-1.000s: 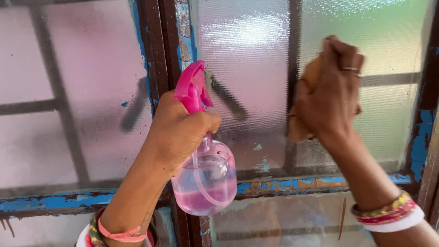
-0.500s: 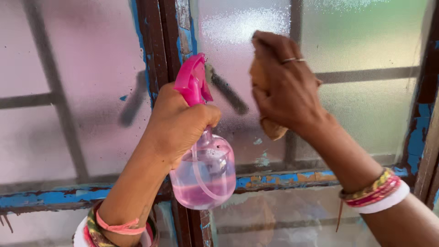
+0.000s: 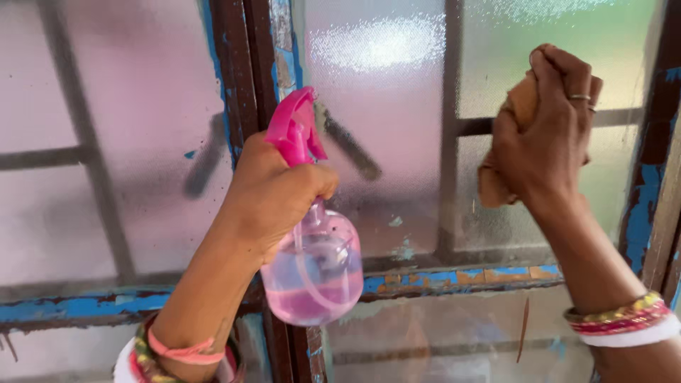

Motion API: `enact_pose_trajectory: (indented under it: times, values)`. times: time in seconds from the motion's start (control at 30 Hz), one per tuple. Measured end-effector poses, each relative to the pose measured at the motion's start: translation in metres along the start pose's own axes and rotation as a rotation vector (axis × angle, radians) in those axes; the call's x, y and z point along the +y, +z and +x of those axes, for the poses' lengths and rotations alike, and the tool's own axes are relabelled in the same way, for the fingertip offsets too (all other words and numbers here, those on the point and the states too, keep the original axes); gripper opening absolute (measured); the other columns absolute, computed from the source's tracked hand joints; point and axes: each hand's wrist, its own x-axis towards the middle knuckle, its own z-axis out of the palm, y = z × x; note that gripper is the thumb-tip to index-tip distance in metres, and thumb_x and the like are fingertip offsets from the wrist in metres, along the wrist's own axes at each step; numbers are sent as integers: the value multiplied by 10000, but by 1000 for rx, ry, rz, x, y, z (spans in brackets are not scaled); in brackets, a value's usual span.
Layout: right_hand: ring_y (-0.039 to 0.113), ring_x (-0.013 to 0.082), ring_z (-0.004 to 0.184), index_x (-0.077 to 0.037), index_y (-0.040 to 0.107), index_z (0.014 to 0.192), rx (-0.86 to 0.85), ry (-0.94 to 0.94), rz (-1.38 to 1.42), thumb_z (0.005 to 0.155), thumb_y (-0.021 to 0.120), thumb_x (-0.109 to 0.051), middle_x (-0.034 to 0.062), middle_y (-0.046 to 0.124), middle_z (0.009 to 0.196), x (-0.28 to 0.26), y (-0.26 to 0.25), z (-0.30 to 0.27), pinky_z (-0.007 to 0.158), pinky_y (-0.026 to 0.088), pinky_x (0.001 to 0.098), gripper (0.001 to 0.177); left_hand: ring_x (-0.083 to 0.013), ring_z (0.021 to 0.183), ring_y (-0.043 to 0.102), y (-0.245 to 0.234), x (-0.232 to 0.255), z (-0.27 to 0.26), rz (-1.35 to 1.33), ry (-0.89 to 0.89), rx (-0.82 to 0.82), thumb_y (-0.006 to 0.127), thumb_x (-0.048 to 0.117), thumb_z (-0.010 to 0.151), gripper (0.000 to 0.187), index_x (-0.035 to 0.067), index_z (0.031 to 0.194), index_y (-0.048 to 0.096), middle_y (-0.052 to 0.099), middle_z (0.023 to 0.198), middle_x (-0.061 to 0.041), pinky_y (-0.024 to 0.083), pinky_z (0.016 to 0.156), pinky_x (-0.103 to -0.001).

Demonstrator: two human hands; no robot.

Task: The person wipes a window pane and its frame with a cloth while holding a spray bottle.

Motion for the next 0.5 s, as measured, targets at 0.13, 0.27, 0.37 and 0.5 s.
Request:
enact_pose_trajectory:
  times: [0.13, 0.27, 0.37, 0.5]
  values:
    - [460, 341, 1292, 110, 502, 1455, -8, 34, 62, 811, 650, 18, 187, 439, 1443, -43, 13, 13, 1093, 520, 446, 668, -111, 590, 506, 1, 1, -1, -6, 23, -14, 658, -56, 634, 244, 26, 845, 566, 514, 677, -4, 427, 498, -308]
    - [464, 382, 1276, 111, 454, 1447, -49, -82, 141, 807, 668, -21, 216, 431, 1416, -102, 13, 23, 1010, 527, 472, 688, -113, 573, 489, 0, -1, -1, -36, 7, -23, 647, -58, 626, 244, 41, 828, 552, 503, 657, 0, 406, 477, -319]
    - [469, 384, 1264, 81, 469, 1435, -36, -217, 168, 787, 716, -57, 178, 452, 1396, -139, 13, 28, 1022, 521, 494, 708, -115, 572, 485, -2, -2, -1, -39, 10, -28, 653, -54, 636, 221, 31, 815, 558, 506, 655, -5, 404, 478, -321]
    - [468, 351, 1348, 46, 481, 1444, -6, -413, 214, 779, 724, -67, 111, 461, 1443, -148, 9, 34, 1093, 527, 464, 717, -118, 548, 487, -2, 0, 0, 16, -60, 7, 648, -49, 630, 200, 27, 798, 570, 509, 636, -9, 396, 451, -333]
